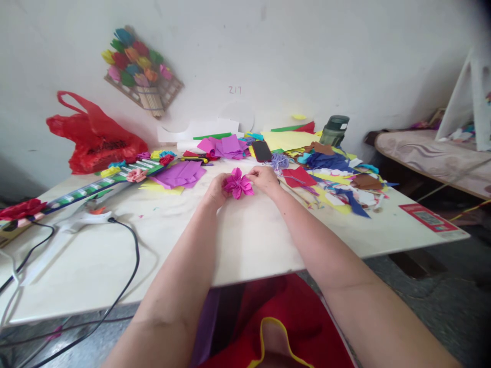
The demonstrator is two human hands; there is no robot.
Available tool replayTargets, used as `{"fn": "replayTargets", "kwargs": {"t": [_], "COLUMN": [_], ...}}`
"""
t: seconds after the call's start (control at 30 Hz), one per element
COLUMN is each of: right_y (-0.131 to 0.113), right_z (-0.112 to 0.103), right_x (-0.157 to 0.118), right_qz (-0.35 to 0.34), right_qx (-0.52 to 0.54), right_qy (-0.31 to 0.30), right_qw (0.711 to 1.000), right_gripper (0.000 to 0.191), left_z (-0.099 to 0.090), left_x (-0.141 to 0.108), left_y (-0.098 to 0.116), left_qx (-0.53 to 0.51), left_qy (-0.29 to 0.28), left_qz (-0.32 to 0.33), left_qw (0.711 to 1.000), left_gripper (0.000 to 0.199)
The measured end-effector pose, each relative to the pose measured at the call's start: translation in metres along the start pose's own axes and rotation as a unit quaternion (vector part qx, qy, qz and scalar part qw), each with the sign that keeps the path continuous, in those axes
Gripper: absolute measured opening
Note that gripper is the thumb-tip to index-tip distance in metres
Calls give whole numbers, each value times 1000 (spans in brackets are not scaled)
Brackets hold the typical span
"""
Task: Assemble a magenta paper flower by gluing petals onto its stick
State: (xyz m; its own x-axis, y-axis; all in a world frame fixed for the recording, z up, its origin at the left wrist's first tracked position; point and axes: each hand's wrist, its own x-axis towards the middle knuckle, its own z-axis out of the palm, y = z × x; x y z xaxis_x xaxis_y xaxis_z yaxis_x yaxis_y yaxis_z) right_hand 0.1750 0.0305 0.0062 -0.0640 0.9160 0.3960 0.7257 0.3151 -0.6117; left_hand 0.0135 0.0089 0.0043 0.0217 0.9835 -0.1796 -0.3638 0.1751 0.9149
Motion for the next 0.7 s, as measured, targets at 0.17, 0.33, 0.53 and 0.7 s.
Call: {"fn": "replayTargets", "kwargs": {"t": [0.17,0.33,0.53,0.7], "right_y": [4,7,8,3], "right_z": [3,6,8,7], "right_x": [1,1,2,-1], "right_qz": [-25,-38,-40,-66], "right_qx": [17,22,38,50], "right_qy": [8,14,14,-6], "right_qw": [1000,999,998,997], "right_gripper": [12,12,15,14], "left_z": [2,2,-3,-6], "left_x": [-4,-3,-5,-9], "left_y": [2,1,-2,-5], "left_qx": [-4,-15,32,70], "left_qy": [-25,-38,-58,-72], "left_qz": [-7,-8,10,32], "left_qw": [1000,999,998,994], "left_gripper": [10,10,15,29]}}
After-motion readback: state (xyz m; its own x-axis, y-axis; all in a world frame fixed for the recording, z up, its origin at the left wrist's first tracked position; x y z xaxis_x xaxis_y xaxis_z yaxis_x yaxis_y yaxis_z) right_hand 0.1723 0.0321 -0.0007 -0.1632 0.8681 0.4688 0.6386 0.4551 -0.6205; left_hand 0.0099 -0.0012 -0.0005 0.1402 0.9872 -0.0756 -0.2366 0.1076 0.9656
